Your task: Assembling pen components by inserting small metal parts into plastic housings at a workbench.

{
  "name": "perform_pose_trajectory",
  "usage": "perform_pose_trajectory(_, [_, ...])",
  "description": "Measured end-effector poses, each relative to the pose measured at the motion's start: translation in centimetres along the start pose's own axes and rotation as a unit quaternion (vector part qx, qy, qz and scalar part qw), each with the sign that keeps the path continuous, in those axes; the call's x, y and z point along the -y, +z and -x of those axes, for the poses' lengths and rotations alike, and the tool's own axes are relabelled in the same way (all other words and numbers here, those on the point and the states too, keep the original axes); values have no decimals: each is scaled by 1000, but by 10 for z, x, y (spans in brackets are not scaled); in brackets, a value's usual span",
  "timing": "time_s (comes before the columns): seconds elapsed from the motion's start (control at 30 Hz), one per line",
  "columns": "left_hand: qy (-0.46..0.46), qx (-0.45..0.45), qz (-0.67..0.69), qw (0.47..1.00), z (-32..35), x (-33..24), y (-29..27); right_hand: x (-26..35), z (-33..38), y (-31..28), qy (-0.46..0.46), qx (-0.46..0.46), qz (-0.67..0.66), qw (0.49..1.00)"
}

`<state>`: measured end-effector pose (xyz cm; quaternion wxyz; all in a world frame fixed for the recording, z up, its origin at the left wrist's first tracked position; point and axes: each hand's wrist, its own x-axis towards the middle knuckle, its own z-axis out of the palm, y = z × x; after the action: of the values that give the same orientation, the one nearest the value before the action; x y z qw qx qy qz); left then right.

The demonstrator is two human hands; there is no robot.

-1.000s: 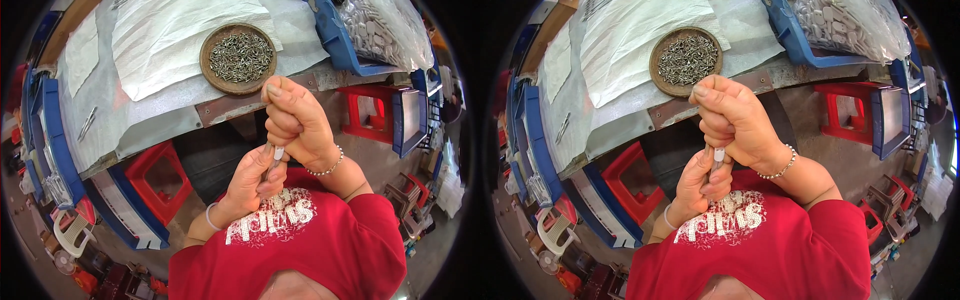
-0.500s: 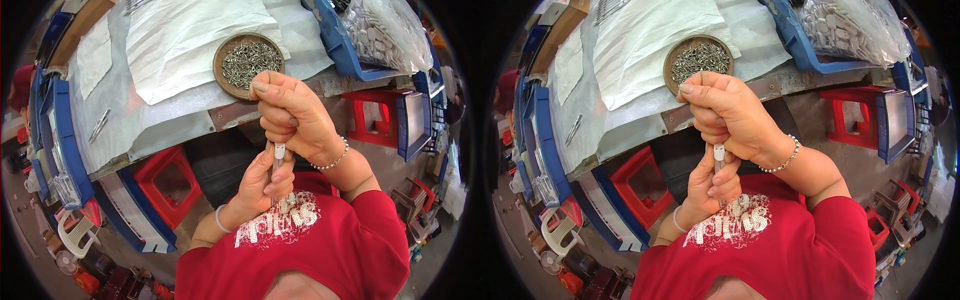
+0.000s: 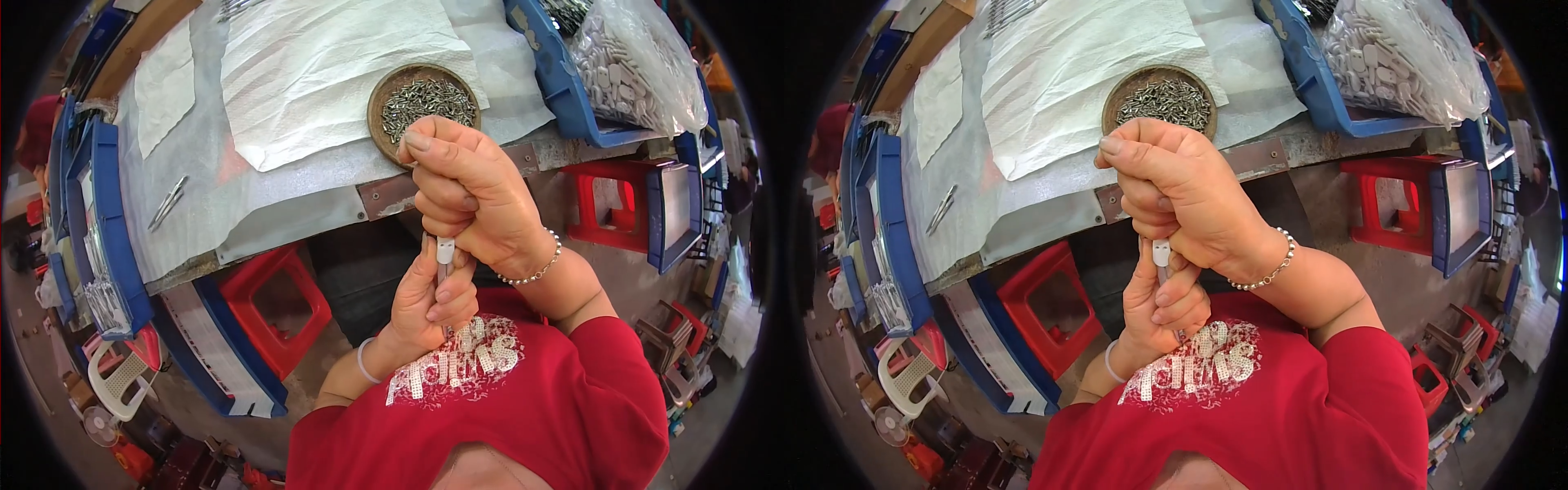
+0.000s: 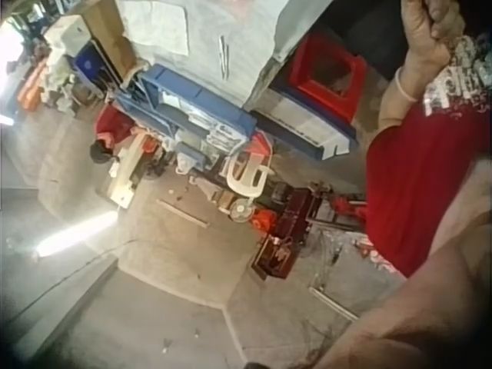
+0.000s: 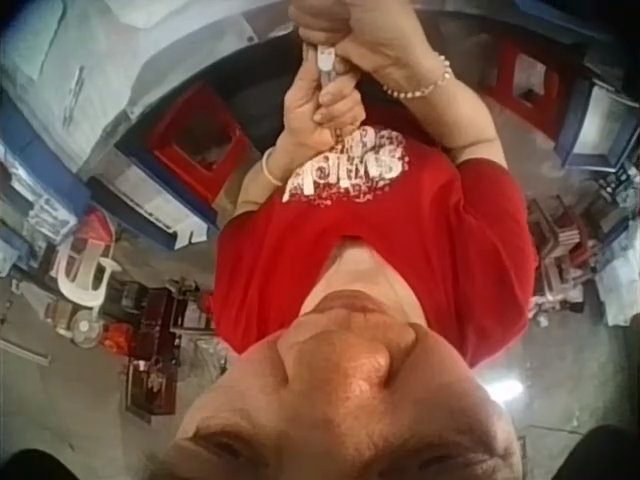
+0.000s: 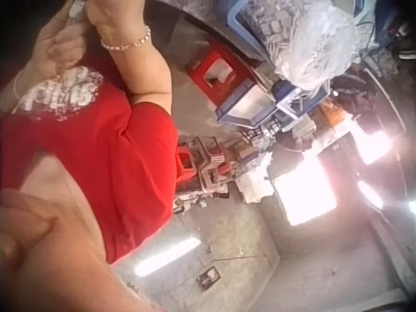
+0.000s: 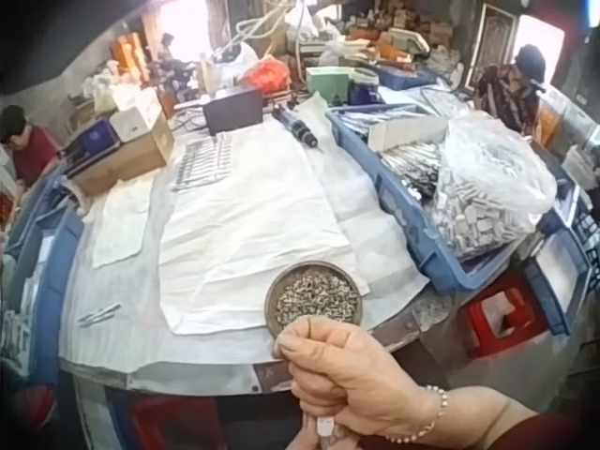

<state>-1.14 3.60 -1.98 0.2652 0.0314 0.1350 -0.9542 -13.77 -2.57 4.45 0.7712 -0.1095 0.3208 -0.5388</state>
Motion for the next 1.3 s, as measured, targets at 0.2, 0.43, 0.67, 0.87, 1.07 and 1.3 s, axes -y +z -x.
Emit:
perform_pose_trajectory(0.2, [-2, -20, -39, 999, 1, -12, 6, 5, -10, 11, 8, 20, 41, 999])
perform_pose_trajectory(0.43, [-10, -25, -42, 999, -4, -23, 19, 10, -18, 10, 2, 23, 52, 998])
perform_pose_trajectory(0.67, [0, -42, -121, 992, -2, -37, 34, 40, -28, -15, -307, -36, 427, 850])
perform_pose_trajectory(0.87, [108, -96, -350, 926, 3, -41, 39, 59, -28, -34, -302, 0, 706, 640])
perform_pose_trajectory(1.07, [186, -145, -504, 831, 6, -39, 46, 45, -43, -32, -314, 39, 840, 440])
perform_pose_trajectory(1.3, [187, -154, -514, 823, 7, -40, 45, 41, -53, -40, -287, 30, 867, 407])
